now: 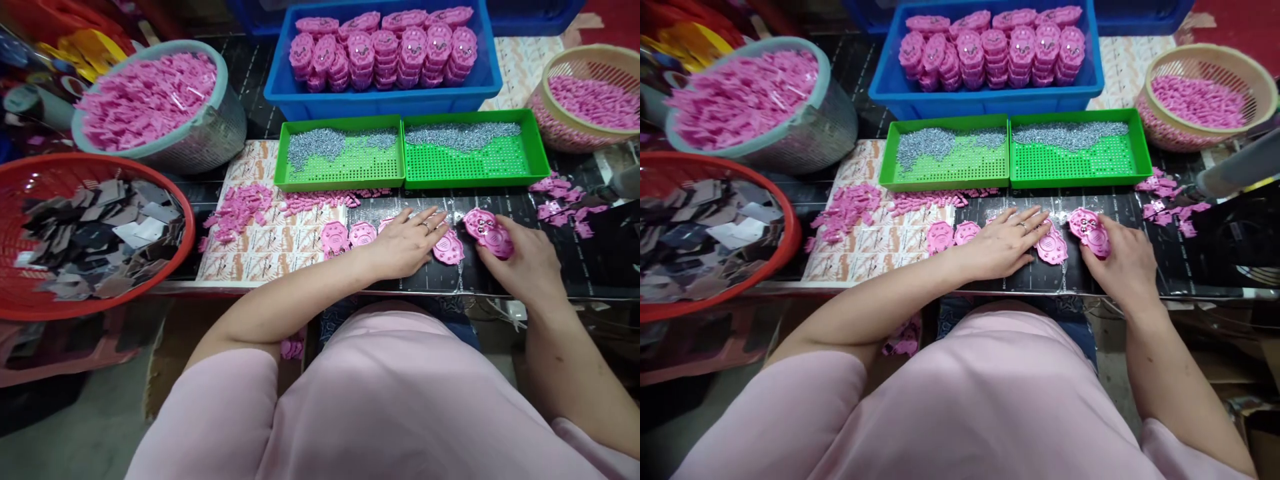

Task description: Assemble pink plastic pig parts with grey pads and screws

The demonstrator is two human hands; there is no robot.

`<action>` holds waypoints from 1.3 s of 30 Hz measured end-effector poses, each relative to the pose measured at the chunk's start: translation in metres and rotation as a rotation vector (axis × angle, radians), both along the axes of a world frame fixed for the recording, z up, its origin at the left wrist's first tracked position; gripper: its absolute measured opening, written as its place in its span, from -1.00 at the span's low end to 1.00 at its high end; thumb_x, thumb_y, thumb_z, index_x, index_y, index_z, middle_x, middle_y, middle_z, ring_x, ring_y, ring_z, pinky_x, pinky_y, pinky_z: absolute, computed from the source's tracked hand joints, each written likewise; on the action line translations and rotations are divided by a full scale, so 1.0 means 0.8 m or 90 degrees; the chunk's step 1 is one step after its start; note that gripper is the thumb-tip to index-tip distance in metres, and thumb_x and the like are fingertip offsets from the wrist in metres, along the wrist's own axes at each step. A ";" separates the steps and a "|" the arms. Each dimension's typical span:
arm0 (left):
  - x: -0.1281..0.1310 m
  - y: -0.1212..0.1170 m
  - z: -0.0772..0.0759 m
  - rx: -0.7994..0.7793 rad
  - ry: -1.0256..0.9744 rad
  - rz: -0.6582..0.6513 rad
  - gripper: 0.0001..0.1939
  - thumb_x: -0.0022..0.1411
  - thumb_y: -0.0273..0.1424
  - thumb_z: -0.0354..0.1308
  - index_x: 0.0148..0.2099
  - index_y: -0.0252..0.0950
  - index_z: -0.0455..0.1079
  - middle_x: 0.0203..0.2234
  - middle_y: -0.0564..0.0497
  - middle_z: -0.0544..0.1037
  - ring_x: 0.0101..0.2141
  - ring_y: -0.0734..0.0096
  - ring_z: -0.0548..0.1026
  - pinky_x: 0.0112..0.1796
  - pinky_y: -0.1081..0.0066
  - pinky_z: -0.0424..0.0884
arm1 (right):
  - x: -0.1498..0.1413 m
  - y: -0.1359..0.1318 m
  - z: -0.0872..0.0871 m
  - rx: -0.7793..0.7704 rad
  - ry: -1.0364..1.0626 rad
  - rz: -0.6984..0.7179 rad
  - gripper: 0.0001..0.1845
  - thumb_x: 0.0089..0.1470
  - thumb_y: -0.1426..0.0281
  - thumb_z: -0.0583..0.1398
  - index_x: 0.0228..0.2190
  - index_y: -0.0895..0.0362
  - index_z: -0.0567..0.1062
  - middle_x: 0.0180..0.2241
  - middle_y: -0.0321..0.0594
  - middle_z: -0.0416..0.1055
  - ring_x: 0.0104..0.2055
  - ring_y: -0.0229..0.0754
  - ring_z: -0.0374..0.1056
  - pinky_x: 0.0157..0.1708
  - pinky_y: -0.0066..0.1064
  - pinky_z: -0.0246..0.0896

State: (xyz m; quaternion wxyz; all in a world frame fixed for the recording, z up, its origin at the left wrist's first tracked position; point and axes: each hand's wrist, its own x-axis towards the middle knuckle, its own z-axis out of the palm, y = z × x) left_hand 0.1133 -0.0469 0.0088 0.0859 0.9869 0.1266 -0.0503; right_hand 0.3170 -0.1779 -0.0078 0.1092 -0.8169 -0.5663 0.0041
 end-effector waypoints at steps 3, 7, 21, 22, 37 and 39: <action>0.024 0.005 0.001 0.005 0.017 -0.039 -0.44 0.35 -0.39 0.02 0.34 -0.42 0.07 0.30 -0.19 0.17 0.28 0.09 0.16 0.18 0.03 0.11 | -0.001 -0.006 -0.004 0.004 0.003 0.011 -0.37 0.12 0.08 0.12 0.12 0.18 0.37 -0.02 0.01 0.46 0.03 0.19 0.36 0.01 0.01 0.30; 0.038 0.000 0.011 0.074 -0.005 -0.013 -0.61 0.35 -0.35 0.03 0.15 -0.41 0.33 -0.01 -0.23 0.53 -0.01 0.04 0.46 0.06 0.00 0.18 | -0.001 -0.016 0.004 0.017 0.089 -0.044 -0.39 0.12 0.06 0.13 0.10 0.14 0.40 -0.04 -0.02 0.48 -0.02 0.11 0.41 0.01 -0.05 0.32; 0.043 -0.021 0.018 0.139 0.009 0.103 -0.26 0.31 0.08 -0.04 0.25 -0.45 0.22 -0.31 -0.18 0.61 -0.20 0.09 0.51 -0.07 0.16 0.15 | 0.023 -0.039 -0.004 0.232 0.199 -0.140 -0.40 0.00 0.05 0.25 0.02 0.08 0.49 -0.09 -0.11 0.53 -0.10 -0.02 0.48 0.00 -0.20 0.37; 0.045 -0.022 0.020 0.149 -0.020 0.087 -0.32 0.33 0.03 -0.03 0.22 -0.44 0.26 -0.26 -0.20 0.60 -0.15 0.09 0.49 -0.08 0.18 0.16 | 0.027 -0.042 -0.006 0.243 0.178 -0.147 -0.40 -0.02 0.05 0.26 0.01 0.07 0.50 -0.10 -0.13 0.54 -0.12 -0.02 0.49 -0.01 -0.19 0.38; 0.126 -0.019 0.017 0.096 0.018 -0.060 -0.45 0.31 -0.16 0.09 0.24 -0.36 0.25 -0.07 -0.21 0.55 0.00 0.05 0.43 0.01 0.13 0.13 | 0.048 -0.110 -0.008 0.113 -0.069 -0.094 -0.49 0.11 0.15 0.17 0.03 0.17 0.46 -0.07 -0.04 0.51 -0.10 0.05 0.45 -0.05 -0.16 0.39; 0.124 -0.025 0.021 0.123 0.026 -0.033 -0.30 0.25 -0.03 0.12 0.27 -0.38 0.21 -0.13 -0.22 0.57 -0.04 0.00 0.45 0.00 0.13 0.11 | 0.051 -0.116 -0.011 0.100 -0.048 -0.062 -0.48 0.14 0.16 0.16 0.05 0.19 0.43 -0.06 -0.04 0.50 -0.08 0.03 0.44 -0.04 -0.17 0.38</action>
